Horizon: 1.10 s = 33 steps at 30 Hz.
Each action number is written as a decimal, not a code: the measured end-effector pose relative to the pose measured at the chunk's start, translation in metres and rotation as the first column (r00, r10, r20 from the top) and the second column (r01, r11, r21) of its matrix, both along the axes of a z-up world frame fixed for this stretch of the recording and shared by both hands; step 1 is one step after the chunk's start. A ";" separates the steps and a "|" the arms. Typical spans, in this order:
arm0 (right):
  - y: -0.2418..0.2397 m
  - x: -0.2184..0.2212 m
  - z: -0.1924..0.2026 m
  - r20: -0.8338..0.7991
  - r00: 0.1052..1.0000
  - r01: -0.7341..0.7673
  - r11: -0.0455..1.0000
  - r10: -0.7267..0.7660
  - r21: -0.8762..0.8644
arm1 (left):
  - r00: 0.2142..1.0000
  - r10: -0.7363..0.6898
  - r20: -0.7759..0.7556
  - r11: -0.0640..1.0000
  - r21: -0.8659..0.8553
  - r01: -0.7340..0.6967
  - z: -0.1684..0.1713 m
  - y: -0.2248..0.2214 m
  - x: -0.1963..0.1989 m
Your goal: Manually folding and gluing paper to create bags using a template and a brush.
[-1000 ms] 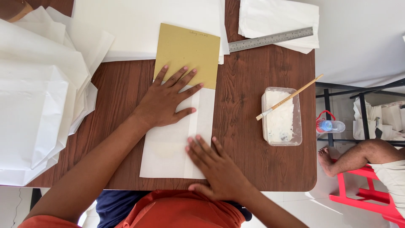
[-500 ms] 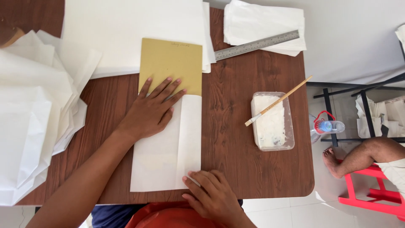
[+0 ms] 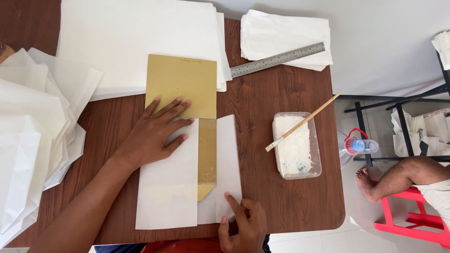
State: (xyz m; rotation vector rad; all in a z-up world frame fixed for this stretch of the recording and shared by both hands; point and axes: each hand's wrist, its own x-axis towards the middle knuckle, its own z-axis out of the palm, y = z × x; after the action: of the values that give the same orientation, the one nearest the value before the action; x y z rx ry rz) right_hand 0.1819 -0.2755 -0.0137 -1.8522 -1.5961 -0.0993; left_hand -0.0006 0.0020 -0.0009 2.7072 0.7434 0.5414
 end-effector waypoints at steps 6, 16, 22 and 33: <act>0.000 0.004 0.002 0.039 0.988 0.150 0.987 -0.148 -0.055 | 0.996 -0.058 -0.063 0.998 -0.038 0.056 0.003 0.003 -0.004; 0.031 0.040 0.044 -0.300 0.939 -0.231 0.956 0.169 -0.183 | 0.986 -0.168 0.000 0.968 0.190 0.165 0.007 -0.010 0.003; 0.047 0.092 0.076 -0.156 0.985 0.090 0.994 -0.078 0.067 | 0.980 -0.198 -0.025 0.947 0.254 0.198 -0.014 -0.017 0.009; 0.154 0.237 0.097 -0.157 0.841 0.390 0.781 -0.518 -0.488 | 0.966 -0.158 -0.205 0.964 0.178 0.196 -0.015 -0.035 0.021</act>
State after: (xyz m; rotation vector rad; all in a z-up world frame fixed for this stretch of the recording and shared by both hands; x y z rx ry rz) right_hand 0.4189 -0.1214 0.0835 -2.4542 -0.9843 0.3305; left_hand 0.0209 -0.0327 -0.0156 3.0040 0.5045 0.3344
